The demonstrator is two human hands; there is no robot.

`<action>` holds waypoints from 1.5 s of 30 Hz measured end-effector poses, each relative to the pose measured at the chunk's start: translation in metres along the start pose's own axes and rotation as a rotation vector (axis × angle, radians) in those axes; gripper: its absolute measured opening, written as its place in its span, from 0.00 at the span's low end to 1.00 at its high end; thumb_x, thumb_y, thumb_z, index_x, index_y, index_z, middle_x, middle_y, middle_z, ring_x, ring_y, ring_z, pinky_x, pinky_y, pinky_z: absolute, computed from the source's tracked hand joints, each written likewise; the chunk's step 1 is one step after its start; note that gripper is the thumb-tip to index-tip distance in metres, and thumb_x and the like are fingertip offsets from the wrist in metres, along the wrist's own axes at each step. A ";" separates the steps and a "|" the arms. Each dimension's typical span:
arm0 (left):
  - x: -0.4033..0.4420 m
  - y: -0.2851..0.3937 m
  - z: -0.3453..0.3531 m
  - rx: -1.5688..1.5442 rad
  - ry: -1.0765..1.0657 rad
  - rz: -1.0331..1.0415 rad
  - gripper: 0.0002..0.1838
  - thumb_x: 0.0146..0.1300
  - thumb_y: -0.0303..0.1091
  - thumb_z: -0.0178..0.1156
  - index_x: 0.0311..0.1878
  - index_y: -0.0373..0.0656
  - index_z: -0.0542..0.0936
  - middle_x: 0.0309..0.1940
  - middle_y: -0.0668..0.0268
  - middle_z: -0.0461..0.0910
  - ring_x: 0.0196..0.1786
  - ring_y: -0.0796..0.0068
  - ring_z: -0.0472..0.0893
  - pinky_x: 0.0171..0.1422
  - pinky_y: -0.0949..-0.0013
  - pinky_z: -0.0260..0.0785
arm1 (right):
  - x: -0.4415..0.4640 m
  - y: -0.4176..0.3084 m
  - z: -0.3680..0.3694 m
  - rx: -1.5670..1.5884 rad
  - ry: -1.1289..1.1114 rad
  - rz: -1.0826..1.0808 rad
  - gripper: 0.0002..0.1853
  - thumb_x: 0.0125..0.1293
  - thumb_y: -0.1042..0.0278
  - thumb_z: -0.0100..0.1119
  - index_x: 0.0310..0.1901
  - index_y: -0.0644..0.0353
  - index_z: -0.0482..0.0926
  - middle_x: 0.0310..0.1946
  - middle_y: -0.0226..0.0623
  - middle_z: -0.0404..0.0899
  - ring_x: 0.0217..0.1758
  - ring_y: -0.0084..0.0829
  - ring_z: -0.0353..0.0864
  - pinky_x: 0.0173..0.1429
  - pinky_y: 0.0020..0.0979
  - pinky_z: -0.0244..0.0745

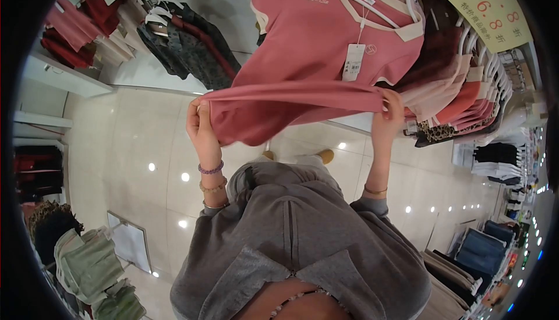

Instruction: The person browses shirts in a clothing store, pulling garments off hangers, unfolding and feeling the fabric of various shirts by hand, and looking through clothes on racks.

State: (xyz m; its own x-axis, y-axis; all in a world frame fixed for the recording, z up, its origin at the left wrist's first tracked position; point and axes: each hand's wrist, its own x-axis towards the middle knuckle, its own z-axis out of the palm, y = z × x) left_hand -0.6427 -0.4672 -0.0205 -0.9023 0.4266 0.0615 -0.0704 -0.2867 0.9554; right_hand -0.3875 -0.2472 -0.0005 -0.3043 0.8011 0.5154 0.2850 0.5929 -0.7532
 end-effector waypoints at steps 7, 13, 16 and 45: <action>0.008 -0.003 -0.007 0.074 0.005 -0.070 0.16 0.69 0.41 0.49 0.30 0.39 0.75 0.25 0.74 0.73 0.29 0.87 0.66 0.36 0.82 0.59 | 0.006 0.007 -0.033 0.974 -0.086 0.613 0.14 0.66 0.69 0.46 0.49 0.67 0.73 0.45 0.37 0.77 0.48 0.28 0.76 0.53 0.30 0.71; 0.016 -0.015 -0.017 0.072 0.053 -0.127 0.21 0.70 0.42 0.48 0.22 0.41 0.69 0.21 0.77 0.66 0.27 0.87 0.60 0.31 0.80 0.56 | 0.004 0.014 -0.045 1.054 -0.140 0.893 0.13 0.64 0.68 0.50 0.46 0.65 0.75 0.45 0.37 0.78 0.47 0.28 0.77 0.50 0.29 0.73; 0.022 -0.026 -0.030 0.190 -0.007 -0.084 0.19 0.67 0.40 0.52 0.22 0.40 0.70 0.22 0.74 0.69 0.28 0.84 0.65 0.34 0.77 0.60 | 0.003 0.010 -0.046 1.135 -0.250 0.872 0.12 0.63 0.68 0.51 0.45 0.65 0.75 0.43 0.37 0.79 0.45 0.29 0.78 0.48 0.29 0.74; -0.022 -0.023 0.065 0.122 -0.844 -0.083 0.10 0.59 0.24 0.54 0.45 0.35 0.76 0.37 0.67 0.77 0.42 0.77 0.74 0.51 0.77 0.64 | -0.009 -0.047 0.005 0.717 -0.583 0.662 0.13 0.67 0.60 0.54 0.37 0.63 0.81 0.31 0.22 0.76 0.36 0.13 0.69 0.42 0.19 0.65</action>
State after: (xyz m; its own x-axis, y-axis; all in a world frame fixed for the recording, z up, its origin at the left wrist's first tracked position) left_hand -0.5938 -0.4145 -0.0255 -0.2741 0.9517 0.1385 -0.0319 -0.1529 0.9877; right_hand -0.4027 -0.2830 0.0280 -0.7171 0.6682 -0.1983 0.0181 -0.2666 -0.9636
